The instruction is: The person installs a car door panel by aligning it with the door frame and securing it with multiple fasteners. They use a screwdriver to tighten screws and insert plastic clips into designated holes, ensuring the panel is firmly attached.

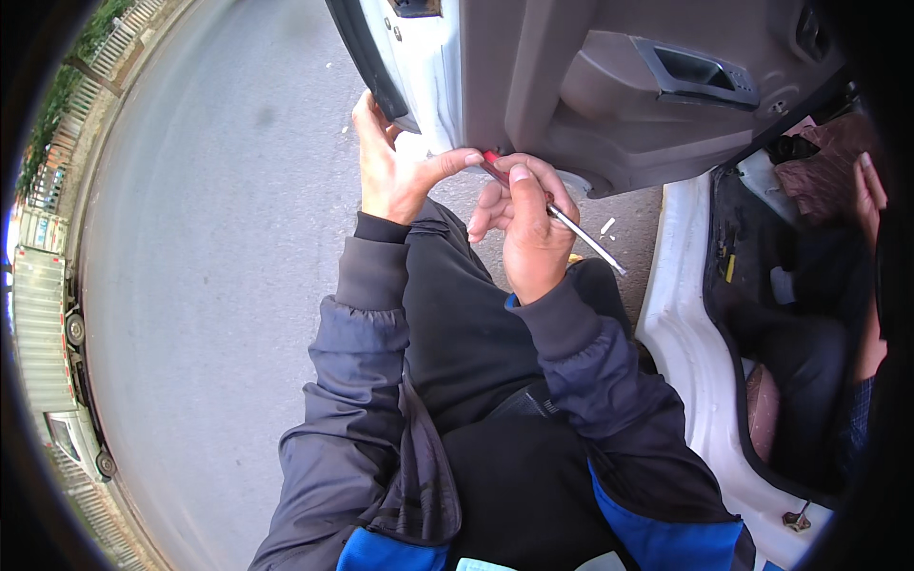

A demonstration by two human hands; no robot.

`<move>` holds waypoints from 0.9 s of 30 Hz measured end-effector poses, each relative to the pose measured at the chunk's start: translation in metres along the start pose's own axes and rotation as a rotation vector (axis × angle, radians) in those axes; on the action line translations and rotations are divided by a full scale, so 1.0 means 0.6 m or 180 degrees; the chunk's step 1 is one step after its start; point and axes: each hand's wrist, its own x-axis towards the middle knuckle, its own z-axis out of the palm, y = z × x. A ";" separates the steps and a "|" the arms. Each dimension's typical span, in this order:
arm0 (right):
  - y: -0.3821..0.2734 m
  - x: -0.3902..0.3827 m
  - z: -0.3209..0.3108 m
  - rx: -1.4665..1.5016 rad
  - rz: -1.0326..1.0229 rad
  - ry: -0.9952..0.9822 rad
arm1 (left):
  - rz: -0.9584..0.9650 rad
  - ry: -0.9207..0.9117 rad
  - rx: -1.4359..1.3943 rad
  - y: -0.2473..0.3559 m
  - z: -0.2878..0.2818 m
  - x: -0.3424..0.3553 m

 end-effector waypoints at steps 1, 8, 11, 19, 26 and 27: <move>-0.002 -0.002 0.001 -0.0023 -0.0019 0.0048 | 0.0023 0.0021 0.0010 0.001 0.001 -0.003; 0.001 0.007 -0.013 -0.0001 0.0084 -0.0235 | -0.0101 -0.0026 -0.0133 0.003 0.001 0.008; 0.005 -0.019 -0.038 -0.0180 0.0217 -0.0638 | -0.0017 -0.0040 -0.0035 0.002 -0.002 0.006; -0.009 -0.092 -0.091 -0.0539 0.0598 -0.0832 | -0.0068 -0.0166 -0.0170 -0.008 -0.011 0.003; -0.149 -0.075 -0.054 -0.0798 -0.0551 -0.0734 | 0.0601 -0.0173 0.0286 0.109 -0.032 0.094; -0.167 -0.070 -0.039 -0.0715 -0.0761 -0.0716 | 0.0730 -0.0138 0.0294 0.128 -0.025 0.109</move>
